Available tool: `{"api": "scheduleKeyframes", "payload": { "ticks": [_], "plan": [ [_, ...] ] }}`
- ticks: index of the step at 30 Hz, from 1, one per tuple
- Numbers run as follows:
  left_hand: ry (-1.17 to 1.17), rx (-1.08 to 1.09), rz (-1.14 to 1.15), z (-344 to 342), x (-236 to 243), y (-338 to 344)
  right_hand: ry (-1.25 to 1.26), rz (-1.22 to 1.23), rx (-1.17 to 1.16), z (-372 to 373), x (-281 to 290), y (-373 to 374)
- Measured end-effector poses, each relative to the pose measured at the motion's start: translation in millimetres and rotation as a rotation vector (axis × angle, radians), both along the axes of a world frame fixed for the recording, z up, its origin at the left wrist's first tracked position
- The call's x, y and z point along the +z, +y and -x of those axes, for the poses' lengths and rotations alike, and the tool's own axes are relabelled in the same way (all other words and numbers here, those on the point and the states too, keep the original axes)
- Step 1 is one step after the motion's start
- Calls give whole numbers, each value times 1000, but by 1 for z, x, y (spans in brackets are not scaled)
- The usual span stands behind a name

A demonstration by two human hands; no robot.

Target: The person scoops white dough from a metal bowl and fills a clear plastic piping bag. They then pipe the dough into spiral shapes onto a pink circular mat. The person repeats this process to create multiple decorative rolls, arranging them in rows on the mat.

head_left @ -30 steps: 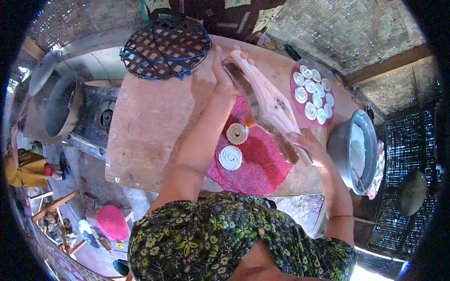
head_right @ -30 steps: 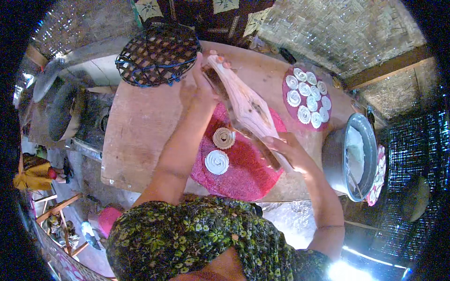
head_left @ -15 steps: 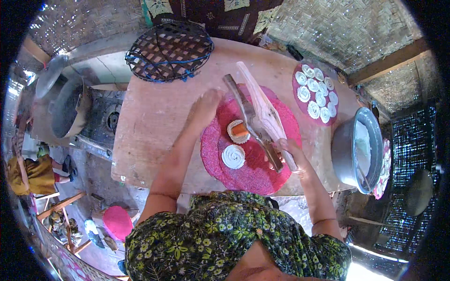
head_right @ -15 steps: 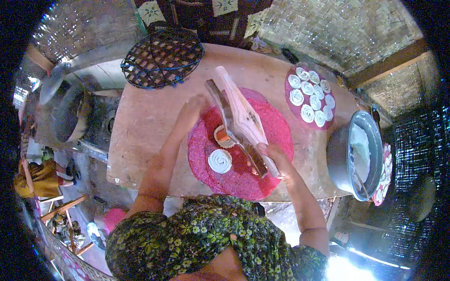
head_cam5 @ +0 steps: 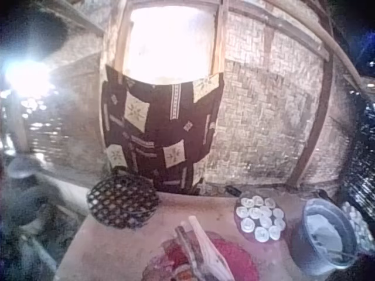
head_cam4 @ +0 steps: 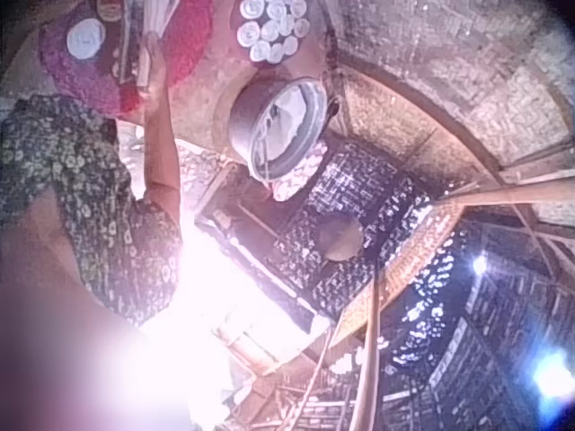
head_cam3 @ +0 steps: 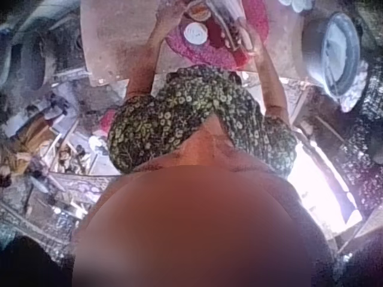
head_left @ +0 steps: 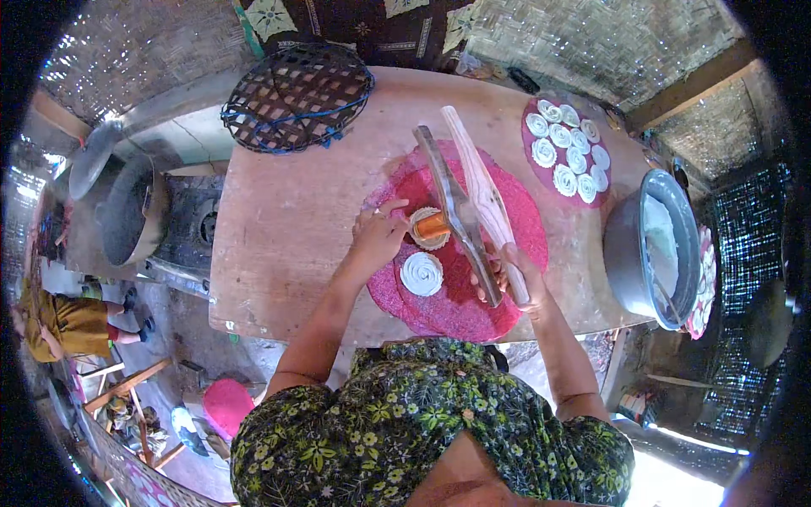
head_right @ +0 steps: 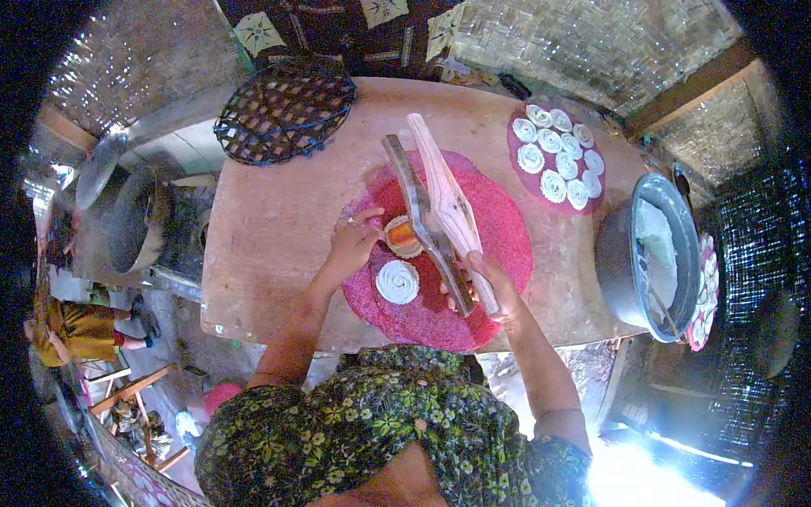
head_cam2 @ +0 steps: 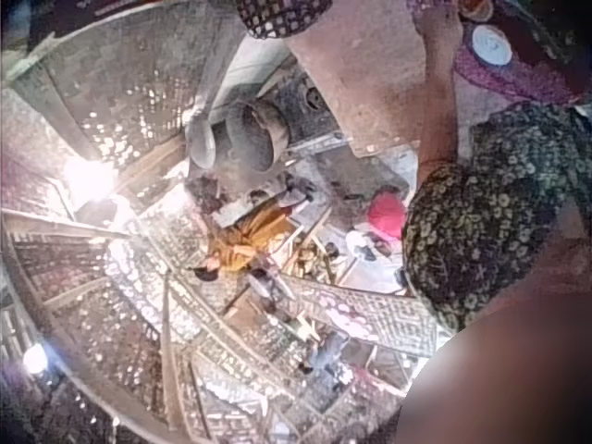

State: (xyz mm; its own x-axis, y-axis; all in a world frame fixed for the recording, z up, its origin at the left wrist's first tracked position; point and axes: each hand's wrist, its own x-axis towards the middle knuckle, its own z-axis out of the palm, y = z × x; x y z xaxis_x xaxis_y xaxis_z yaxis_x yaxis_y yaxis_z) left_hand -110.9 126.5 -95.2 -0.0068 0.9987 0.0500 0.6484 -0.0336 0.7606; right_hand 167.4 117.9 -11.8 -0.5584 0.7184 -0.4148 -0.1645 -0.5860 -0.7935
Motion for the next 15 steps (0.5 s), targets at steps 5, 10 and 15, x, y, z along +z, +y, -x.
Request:
{"api": "scheduleKeyframes", "payload": {
  "ticks": [5, 10, 15],
  "plan": [
    [215, -50, -44, -11, 13, -7, -14, -11, -53, -8, -5, -2],
    [311, -84, -119, -20, 26, -6, 41, -2, -74, -21, -7, 0],
    [252, -120, -58, -19, 51, 10, 12, -37, -53, -40, -3, 1]
  ]
}}
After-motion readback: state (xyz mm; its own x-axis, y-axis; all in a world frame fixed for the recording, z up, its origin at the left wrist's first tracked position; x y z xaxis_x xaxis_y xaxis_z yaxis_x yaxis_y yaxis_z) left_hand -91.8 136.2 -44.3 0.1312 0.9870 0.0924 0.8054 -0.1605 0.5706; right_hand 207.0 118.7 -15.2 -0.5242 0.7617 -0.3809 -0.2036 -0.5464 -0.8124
